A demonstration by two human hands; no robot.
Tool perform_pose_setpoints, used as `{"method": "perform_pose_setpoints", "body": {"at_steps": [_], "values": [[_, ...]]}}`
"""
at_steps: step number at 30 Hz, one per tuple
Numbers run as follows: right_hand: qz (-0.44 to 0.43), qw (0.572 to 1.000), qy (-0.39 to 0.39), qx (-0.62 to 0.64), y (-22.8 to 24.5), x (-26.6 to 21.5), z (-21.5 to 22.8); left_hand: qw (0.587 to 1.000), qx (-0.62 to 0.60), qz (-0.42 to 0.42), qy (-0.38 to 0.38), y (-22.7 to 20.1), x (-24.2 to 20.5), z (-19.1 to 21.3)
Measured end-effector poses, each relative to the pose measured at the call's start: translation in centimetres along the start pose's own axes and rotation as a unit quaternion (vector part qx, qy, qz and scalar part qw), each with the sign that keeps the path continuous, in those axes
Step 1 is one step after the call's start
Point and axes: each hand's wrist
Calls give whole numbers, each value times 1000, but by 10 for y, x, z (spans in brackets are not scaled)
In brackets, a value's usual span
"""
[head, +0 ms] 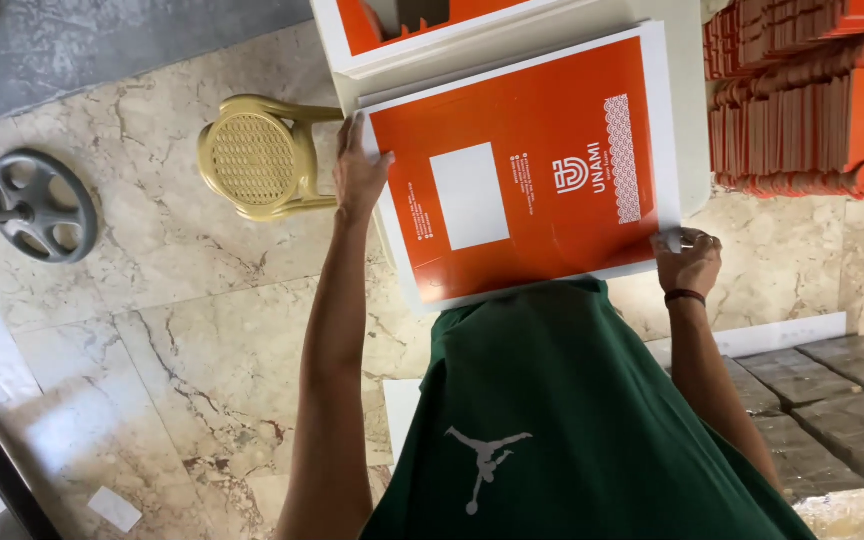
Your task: The person repeatedly folds flat orange cardboard pieces into small boxes using a white die-cut template on a table. They align the cardboard, fold the flaps, and press the edges to form the box shape, then remove the finished box and repeat the process with new pieces.
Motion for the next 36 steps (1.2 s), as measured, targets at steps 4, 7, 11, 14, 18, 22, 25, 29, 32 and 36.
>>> {"method": "perform_pose_setpoints", "body": {"at_steps": [4, 7, 11, 14, 18, 22, 25, 29, 32, 36], "values": [[-2, 1000, -1, -4, 1, -2, 4, 990, 109, -68, 54, 50, 69, -38], [-7, 1000, -5, -10, 6, -4, 11, 978, 192, -57, 61, 82, 108, -59], [-3, 999, 36, -11, 21, -5, 28, 963, 237, -85, 95, 73, 110, -54], [-22, 998, 39, -40, 20, -5, 24, 958, 257, -76, 104, 60, 103, -51], [50, 996, -56, 49, 73, -46, 64, 942, 310, -75, 104, 51, 93, -52], [218, 924, 109, 296, 205, -104, 208, 940, 317, -77, 105, 63, 91, -57], [464, 725, 221, 458, 277, -144, 324, 925, 348, -135, 75, 40, 87, -49], [710, 511, 112, 472, 326, -186, 398, 913, 369, -138, 101, 15, 88, -37], [674, 573, 143, 444, 321, -221, 417, 911, 373, -127, 121, 8, 88, -37], [254, 901, 349, 42, 298, -273, 431, 892, 411, -159, 97, 14, 94, -41]]}}
Point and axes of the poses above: each hand's wrist, its own x-axis towards the middle knuckle, its own z-axis out of the back of the hand, y = z × x, and after that the axes turned 11 degrees about -x, right-handed
